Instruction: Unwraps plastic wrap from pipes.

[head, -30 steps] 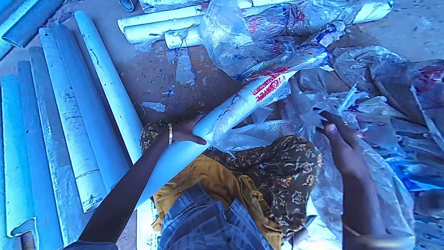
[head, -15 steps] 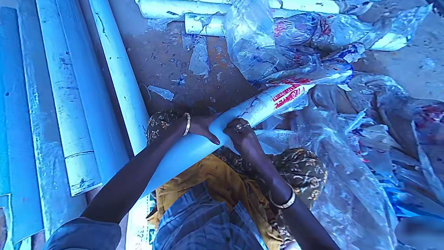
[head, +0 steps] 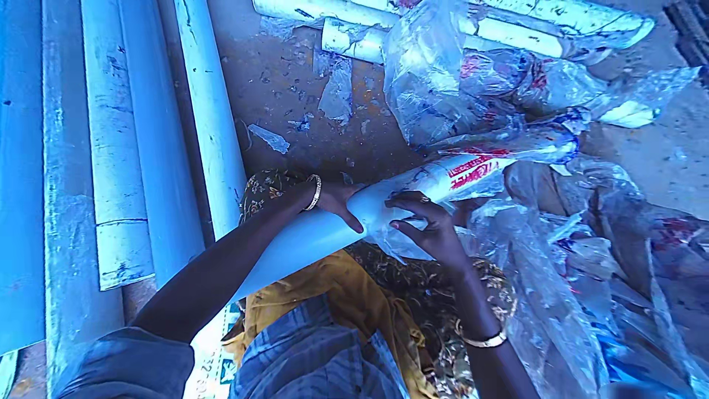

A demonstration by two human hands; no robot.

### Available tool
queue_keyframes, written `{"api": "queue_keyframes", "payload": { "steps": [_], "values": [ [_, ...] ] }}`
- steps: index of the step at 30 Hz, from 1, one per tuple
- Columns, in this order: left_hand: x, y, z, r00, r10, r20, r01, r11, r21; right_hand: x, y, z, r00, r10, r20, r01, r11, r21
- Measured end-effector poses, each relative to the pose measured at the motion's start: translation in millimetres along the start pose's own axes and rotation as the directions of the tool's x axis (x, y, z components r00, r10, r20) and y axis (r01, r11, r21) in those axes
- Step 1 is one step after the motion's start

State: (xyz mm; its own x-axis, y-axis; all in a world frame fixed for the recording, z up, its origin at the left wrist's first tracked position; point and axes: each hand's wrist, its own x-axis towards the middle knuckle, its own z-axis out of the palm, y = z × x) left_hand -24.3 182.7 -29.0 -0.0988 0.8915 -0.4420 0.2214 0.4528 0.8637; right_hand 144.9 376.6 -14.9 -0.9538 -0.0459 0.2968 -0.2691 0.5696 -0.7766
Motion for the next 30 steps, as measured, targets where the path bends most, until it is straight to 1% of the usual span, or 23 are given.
{"api": "queue_keyframes", "payload": {
  "steps": [1, 3, 4, 5, 6, 7, 8, 9, 10, 11, 12, 13, 14, 16, 18, 20, 21, 23, 25, 27, 28, 29, 30],
  "values": [
    [1.0, -2.1, 0.2, 1.000, 0.015, 0.003, -0.015, 1.000, 0.012, -5.6, -10.4, 16.9, 1.000, -0.023, 0.000, 0.022, 0.989, -0.146],
    [2.1, -4.1, -0.1, 1.000, 0.020, 0.006, -0.020, 0.999, 0.034, -13.1, -26.2, 52.0, 0.995, -0.093, -0.047, 0.060, 0.880, -0.472],
    [2.0, -4.0, -0.2, 1.000, 0.020, 0.006, -0.020, 0.999, 0.030, -15.5, -29.7, 64.7, 0.987, -0.127, -0.097, 0.049, 0.820, -0.570],
    [1.6, -3.7, 0.1, 1.000, 0.022, 0.005, -0.023, 1.000, 0.015, -17.7, -29.8, 72.4, 0.978, -0.150, -0.146, 0.031, 0.795, -0.606],
    [0.8, -2.6, 0.4, 1.000, 0.017, 0.003, -0.017, 1.000, 0.002, -19.3, -27.8, 75.7, 0.972, -0.147, -0.184, 0.013, 0.812, -0.583],
    [0.2, -1.4, 2.2, 1.000, 0.011, 0.004, -0.011, 1.000, -0.013, -22.6, -25.7, 74.9, 0.968, -0.098, -0.230, -0.028, 0.872, -0.489],
    [-0.1, -0.7, 2.3, 1.000, 0.008, 0.006, -0.008, 1.000, -0.027, -25.4, -23.7, 70.3, 0.956, 0.001, -0.293, -0.098, 0.944, -0.315],
    [-1.0, 0.5, 1.4, 1.000, 0.002, 0.012, -0.002, 0.999, -0.033, -28.0, -22.3, 62.3, 0.924, 0.132, -0.359, -0.177, 0.980, -0.095],
    [-1.9, 2.1, 1.2, 1.000, -0.011, 0.015, 0.012, 0.999, -0.037, -30.4, -20.1, 51.8, 0.874, 0.254, -0.415, -0.227, 0.967, 0.115],
    [-2.0, 2.5, 1.1, 1.000, -0.020, 0.009, 0.020, 0.999, -0.041, -32.4, -17.3, 41.5, 0.818, 0.346, -0.459, -0.242, 0.932, 0.271],
    [-2.0, 2.1, 1.3, 1.000, -0.024, 0.009, 0.024, 0.999, -0.045, -36.6, -16.5, 33.4, 0.772, 0.393, -0.499, -0.242, 0.909, 0.340],
    [-1.2, 0.8, 1.3, 1.000, -0.028, 0.010, 0.029, 0.998, -0.047, -42.3, -18.6, 29.2, 0.751, 0.394, -0.530, -0.246, 0.912, 0.329],
    [-0.3, 0.2, -0.2, 0.999, -0.032, 0.014, 0.033, 0.999, -0.038, -47.7, -22.7, 27.9, 0.763, 0.365, -0.534, -0.264, 0.929, 0.258],
    [-1.1, 2.4, -2.2, 0.999, -0.042, 0.023, 0.043, 0.999, -0.022, -56.0, -38.0, 35.8, 0.816, 0.348, -0.461, -0.389, 0.921, 0.007],
    [-1.3, 3.7, -2.1, 0.998, -0.058, 0.033, 0.058, 0.998, 0.002, -55.7, -52.5, 50.6, 0.840, 0.396, -0.371, -0.496, 0.838, -0.227],
    [-2.3, 8.9, -1.7, 0.996, -0.088, 0.023, 0.087, 0.994, 0.064, -44.1, -56.5, 58.7, 0.829, 0.462, -0.316, -0.552, 0.768, -0.324],
    [-3.7, 12.6, -2.1, 0.995, -0.101, 0.003, 0.100, 0.989, 0.105, -34.7, -55.2, 58.7, 0.813, 0.509, -0.282, -0.581, 0.746, -0.326],
    [-10.9, 26.3, -1.1, 0.988, -0.142, -0.066, 0.153, 0.964, 0.217, -16.4, -48.1, 53.7, 0.758, 0.634, -0.153, -0.651, 0.723, -0.230],
    [-21.5, 52.4, 9.2, 0.959, -0.232, -0.160, 0.277, 0.881, 0.383, -8.9, -38.0, 46.2, 0.732, 0.681, -0.023, -0.679, 0.727, -0.100],
    [-28.9, 84.2, 38.1, 0.889, -0.371, -0.268, 0.458, 0.741, 0.491, -9.8, -37.7, 43.6, 0.730, 0.683, 0.026, -0.683, 0.730, 0.007],
    [-30.1, 94.9, 58.0, 0.838, -0.431, -0.334, 0.545, 0.684, 0.485, -13.6, -36.1, 47.9, 0.735, 0.678, 0.005, -0.676, 0.733, 0.078],
    [-29.7, 97.3, 78.7, 0.794, -0.451, -0.408, 0.604, 0.656, 0.452, -17.2, -35.6, 53.1, 0.733, 0.680, -0.023, -0.670, 0.727, 0.153],
    [-27.4, 91.6, 96.1, 0.757, -0.422, -0.499, 0.639, 0.638, 0.429, -18.1, -37.4, 56.6, 0.723, 0.689, -0.048, -0.668, 0.715, 0.209]
  ]
}}
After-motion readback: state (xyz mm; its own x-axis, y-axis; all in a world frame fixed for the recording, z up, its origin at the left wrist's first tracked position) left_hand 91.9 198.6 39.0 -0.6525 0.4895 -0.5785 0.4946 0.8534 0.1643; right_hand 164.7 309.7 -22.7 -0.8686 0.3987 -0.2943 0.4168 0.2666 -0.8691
